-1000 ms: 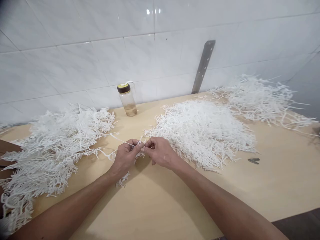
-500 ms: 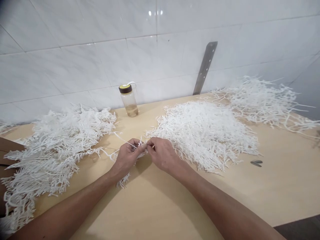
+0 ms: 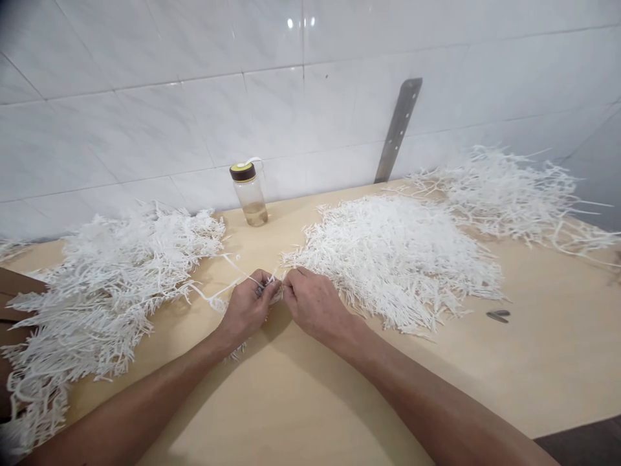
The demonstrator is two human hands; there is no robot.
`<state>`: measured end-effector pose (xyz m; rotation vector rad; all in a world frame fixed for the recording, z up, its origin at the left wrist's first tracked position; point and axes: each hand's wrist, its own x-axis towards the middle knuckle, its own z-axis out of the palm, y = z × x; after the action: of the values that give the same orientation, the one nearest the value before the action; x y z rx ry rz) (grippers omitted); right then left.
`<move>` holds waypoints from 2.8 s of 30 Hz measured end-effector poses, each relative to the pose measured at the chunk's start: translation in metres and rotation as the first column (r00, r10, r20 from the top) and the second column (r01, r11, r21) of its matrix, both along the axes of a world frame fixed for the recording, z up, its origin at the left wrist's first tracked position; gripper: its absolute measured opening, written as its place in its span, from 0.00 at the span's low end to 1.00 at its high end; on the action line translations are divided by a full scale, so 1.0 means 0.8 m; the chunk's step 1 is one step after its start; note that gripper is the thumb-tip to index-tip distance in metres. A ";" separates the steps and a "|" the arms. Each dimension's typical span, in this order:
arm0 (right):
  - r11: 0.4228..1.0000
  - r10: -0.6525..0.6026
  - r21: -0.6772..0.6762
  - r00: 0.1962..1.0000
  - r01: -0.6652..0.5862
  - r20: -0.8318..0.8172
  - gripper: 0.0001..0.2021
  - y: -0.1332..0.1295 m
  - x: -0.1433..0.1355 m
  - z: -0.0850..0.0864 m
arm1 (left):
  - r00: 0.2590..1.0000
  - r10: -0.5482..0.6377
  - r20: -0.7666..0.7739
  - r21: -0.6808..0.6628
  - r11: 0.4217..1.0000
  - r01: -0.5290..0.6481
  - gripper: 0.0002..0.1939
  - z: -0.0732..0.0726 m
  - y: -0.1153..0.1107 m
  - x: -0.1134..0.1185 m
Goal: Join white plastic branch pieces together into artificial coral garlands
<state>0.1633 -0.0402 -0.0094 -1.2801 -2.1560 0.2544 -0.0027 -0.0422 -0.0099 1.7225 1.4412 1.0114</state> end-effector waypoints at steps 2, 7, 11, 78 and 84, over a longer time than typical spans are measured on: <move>1.000 -0.008 0.008 0.999 0.008 -0.038 0.08 0.001 0.000 0.001 | 1.000 -0.023 -0.011 -0.008 1.000 0.023 0.17 0.001 0.000 0.000; 0.999 -0.027 0.020 0.998 0.028 -0.056 0.08 0.000 -0.001 0.003 | 0.990 -0.094 0.101 -0.134 0.985 0.107 0.19 0.002 0.005 -0.003; 1.000 -0.003 0.031 1.000 0.004 -0.028 0.08 0.000 0.000 0.001 | 0.979 -0.157 0.128 -0.157 0.972 0.177 0.19 0.003 0.007 -0.005; 0.970 -0.020 -0.244 0.997 0.000 -0.079 0.07 0.002 -0.003 0.016 | 0.992 0.072 0.105 -0.054 0.996 -0.067 0.13 0.004 -0.003 0.005; 0.955 -0.044 -0.295 0.998 0.030 -0.039 0.10 0.000 -0.004 0.020 | 0.994 0.057 0.097 -0.011 0.998 -0.056 0.15 0.000 -0.003 0.004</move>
<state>0.1599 -0.0400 0.0064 -1.4608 -2.1089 0.6027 0.0001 -0.0445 -0.0097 1.6117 1.4367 1.1021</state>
